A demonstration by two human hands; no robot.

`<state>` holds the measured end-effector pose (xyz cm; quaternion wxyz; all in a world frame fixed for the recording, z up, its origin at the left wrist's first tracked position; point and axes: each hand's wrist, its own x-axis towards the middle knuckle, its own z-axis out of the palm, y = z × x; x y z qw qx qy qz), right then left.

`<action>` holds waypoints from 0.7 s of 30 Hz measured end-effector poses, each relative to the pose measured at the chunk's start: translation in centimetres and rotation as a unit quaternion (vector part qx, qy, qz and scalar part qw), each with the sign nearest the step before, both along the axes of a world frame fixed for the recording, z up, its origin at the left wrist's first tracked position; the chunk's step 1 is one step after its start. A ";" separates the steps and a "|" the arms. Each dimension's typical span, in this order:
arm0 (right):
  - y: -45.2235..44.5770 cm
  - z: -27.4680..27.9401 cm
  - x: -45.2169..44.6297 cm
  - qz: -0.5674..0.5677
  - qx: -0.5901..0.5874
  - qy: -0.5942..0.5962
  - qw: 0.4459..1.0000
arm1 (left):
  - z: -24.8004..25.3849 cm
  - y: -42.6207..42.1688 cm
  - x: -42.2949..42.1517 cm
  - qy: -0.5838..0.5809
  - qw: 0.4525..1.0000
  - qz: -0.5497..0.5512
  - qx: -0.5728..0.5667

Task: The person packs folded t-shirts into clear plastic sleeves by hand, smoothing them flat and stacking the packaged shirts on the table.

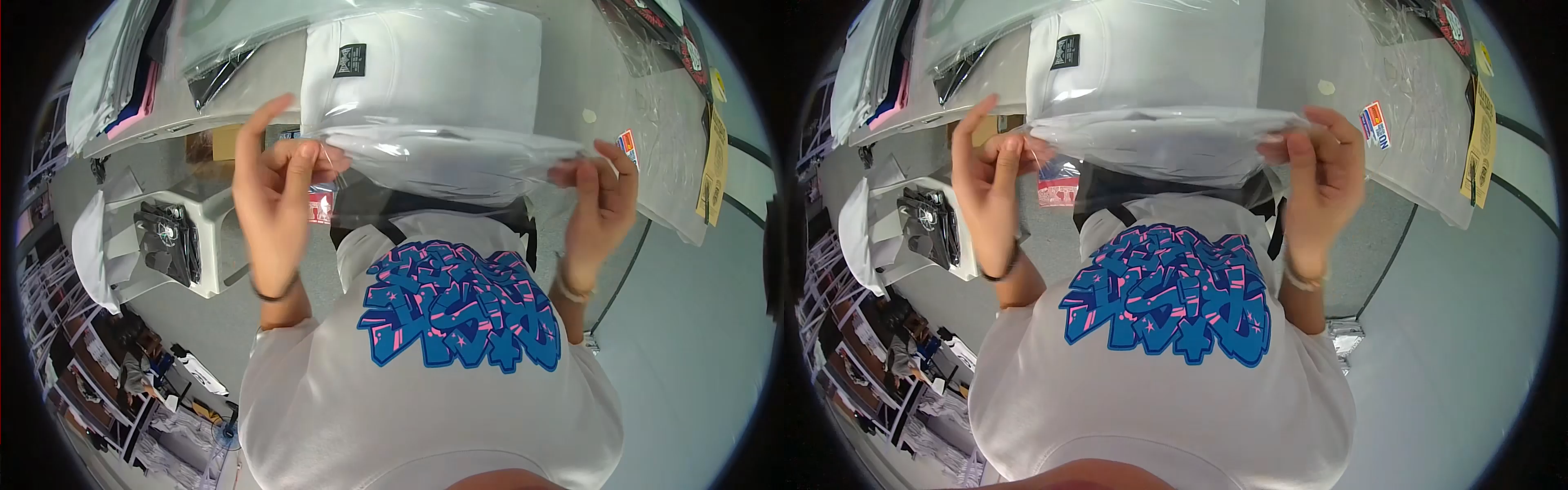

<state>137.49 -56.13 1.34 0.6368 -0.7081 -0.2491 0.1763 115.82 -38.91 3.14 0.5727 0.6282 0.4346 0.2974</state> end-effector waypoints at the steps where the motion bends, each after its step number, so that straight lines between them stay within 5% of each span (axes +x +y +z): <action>1: 0.2 -1.3 -0.4 -0.041 0.011 -0.083 0.996 | -0.4 -1.1 0.9 0.022 0.998 0.038 0.044; 5: 1.7 -8.9 0.8 -0.136 0.069 -0.391 0.907 | -3.7 -1.7 1.8 0.039 0.958 0.122 0.255; 7: 1.4 -9.6 1.5 -0.123 0.050 -0.425 0.895 | -7.2 0.1 1.9 0.007 0.889 0.135 0.438; 10: 1.9 -10.0 2.4 -0.133 0.012 -0.494 0.859 | -10.8 2.9 2.7 -0.045 0.809 0.139 0.569; 11: 2.1 -9.8 2.5 -0.138 0.016 -0.489 0.861 | -11.1 3.5 3.3 -0.064 0.818 0.154 0.551; 13: 3.0 -8.4 2.6 -0.112 0.063 -0.368 0.921 | -8.2 2.9 1.6 0.015 0.936 0.127 0.328; 16: 1.0 -6.6 2.2 0.042 0.018 -0.143 0.989 | -7.4 3.5 -1.0 0.006 0.948 -0.117 0.296; 17: 0.5 -5.8 2.3 0.048 0.020 -0.139 0.989 | -5.9 2.7 -1.5 0.083 0.943 -0.129 0.294; 21: 1.9 -0.6 4.9 0.036 -0.016 -0.185 0.982 | -0.8 4.2 1.2 -0.066 0.982 -0.093 0.149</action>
